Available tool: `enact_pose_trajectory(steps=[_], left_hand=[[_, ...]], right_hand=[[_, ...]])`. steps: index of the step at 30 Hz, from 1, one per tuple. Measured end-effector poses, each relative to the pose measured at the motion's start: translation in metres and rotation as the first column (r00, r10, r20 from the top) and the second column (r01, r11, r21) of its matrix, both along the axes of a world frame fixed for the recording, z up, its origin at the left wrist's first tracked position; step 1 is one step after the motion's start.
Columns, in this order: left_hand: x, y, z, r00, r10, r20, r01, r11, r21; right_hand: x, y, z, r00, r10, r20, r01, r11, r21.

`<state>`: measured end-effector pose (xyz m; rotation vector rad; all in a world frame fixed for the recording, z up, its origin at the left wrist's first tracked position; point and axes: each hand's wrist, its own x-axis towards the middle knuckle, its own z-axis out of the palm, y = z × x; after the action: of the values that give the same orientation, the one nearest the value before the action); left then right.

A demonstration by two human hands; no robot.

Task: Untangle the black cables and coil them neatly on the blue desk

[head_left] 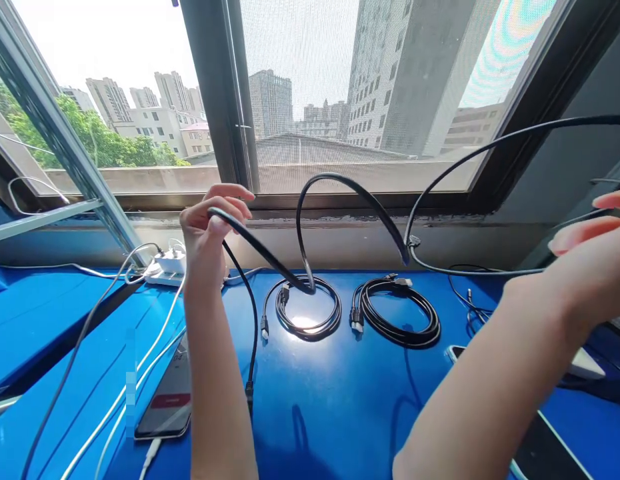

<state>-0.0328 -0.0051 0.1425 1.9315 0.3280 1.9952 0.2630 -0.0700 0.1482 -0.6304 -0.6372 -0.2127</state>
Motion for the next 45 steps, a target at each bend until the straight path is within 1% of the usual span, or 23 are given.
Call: enact_pose_trajectory(steps=[1,2,3,5,8,10,12,14,15,18,19,21,23,24,26,28,32,34,37,39,41,43,45], left_hand=[[0.002,0.001,0.000,1.000,-0.009,-0.025,0.009,1.000,0.004],[0.004,0.002,0.000,0.998,-0.016,-0.068,0.016,1.000,0.000],[0.006,0.002,0.000,0.993,-0.024,-0.118,0.022,1.000,-0.016],[0.011,-0.001,0.001,0.972,-0.064,-0.226,0.048,0.996,-0.075],[0.019,-0.007,0.002,0.923,-0.198,-0.331,0.147,0.974,-0.174],[0.024,-0.009,0.003,0.917,-0.238,-0.320,0.180,0.963,-0.202],[0.029,-0.010,0.003,0.947,-0.205,-0.247,0.164,0.971,-0.177],[0.035,-0.011,0.004,0.980,-0.145,-0.136,0.130,0.985,-0.113],[0.037,-0.012,0.004,0.989,-0.115,-0.090,0.108,0.991,-0.084],[0.046,-0.018,0.007,0.998,0.011,-0.060,-0.014,0.998,-0.054],[0.049,-0.020,0.007,0.995,0.066,-0.076,-0.071,0.996,-0.060],[0.054,-0.023,0.007,0.982,0.166,-0.089,-0.172,0.983,-0.068],[0.058,-0.025,0.007,0.973,0.222,-0.065,-0.227,0.971,-0.076],[0.059,-0.025,0.006,0.972,0.232,-0.044,-0.235,0.969,-0.080],[0.060,-0.025,0.006,0.972,0.236,-0.008,-0.236,0.968,-0.086],[0.060,-0.023,0.006,0.974,0.227,0.004,-0.226,0.972,-0.069],[0.061,-0.017,0.007,0.975,0.218,0.039,-0.219,0.976,0.011],[0.061,-0.013,0.005,0.976,0.215,0.021,-0.215,0.977,-0.007],[0.063,-0.008,0.001,0.988,0.138,-0.074,-0.148,0.977,-0.154],[0.064,-0.007,-0.001,0.993,0.055,-0.102,-0.081,0.957,-0.280],[0.062,-0.007,-0.001,0.993,-0.013,-0.113,-0.033,0.917,-0.398],[0.058,-0.008,0.000,0.984,-0.078,-0.160,-0.014,0.864,-0.503],[0.052,-0.009,0.000,0.966,-0.138,-0.220,-0.014,0.817,-0.576]], right_hand=[[-0.006,0.001,0.002,0.990,-0.114,-0.082,0.119,0.990,0.068],[-0.014,0.001,0.004,0.988,-0.120,-0.102,0.130,0.987,0.095],[-0.022,0.002,0.006,0.992,-0.089,-0.091,0.099,0.989,0.113],[-0.038,0.003,0.010,1.000,0.012,-0.004,-0.011,0.994,0.113],[-0.055,0.002,0.013,0.987,0.055,0.148,-0.073,0.990,0.123],[-0.063,0.000,0.015,0.972,0.098,0.213,-0.116,0.991,0.072],[-0.070,-0.003,0.016,0.944,0.209,0.253,-0.202,0.978,-0.056],[-0.076,-0.005,0.015,0.889,0.340,0.305,-0.283,0.934,-0.217],[-0.079,-0.005,0.015,0.851,0.404,0.337,-0.309,0.902,-0.301],[-0.090,-0.007,0.013,0.699,0.593,0.399,-0.356,0.773,-0.525],[-0.093,-0.007,0.012,0.639,0.645,0.419,-0.364,0.733,-0.574],[-0.098,-0.010,0.012,0.523,0.715,0.464,-0.377,0.682,-0.626],[-0.100,-0.012,0.013,0.447,0.741,0.501,-0.371,0.663,-0.650],[-0.099,-0.013,0.013,0.433,0.741,0.514,-0.354,0.664,-0.658],[-0.097,-0.013,0.012,0.444,0.720,0.534,-0.300,0.681,-0.668],[-0.095,-0.012,0.011,0.484,0.675,0.557,-0.251,0.717,-0.651],[-0.094,-0.013,0.012,0.614,0.569,0.547,-0.255,0.799,-0.544],[-0.095,-0.016,0.013,0.660,0.522,0.541,-0.263,0.835,-0.484],[-0.097,-0.019,0.013,0.709,0.456,0.538,-0.253,0.877,-0.409],[-0.100,-0.018,0.013,0.755,0.423,0.502,-0.264,0.896,-0.358],[-0.103,-0.014,0.013,0.793,0.413,0.449,-0.319,0.908,-0.272],[-0.106,-0.009,0.013,0.809,0.408,0.423,-0.363,0.913,-0.187],[-0.108,-0.004,0.012,0.802,0.408,0.436,-0.372,0.912,-0.169]])
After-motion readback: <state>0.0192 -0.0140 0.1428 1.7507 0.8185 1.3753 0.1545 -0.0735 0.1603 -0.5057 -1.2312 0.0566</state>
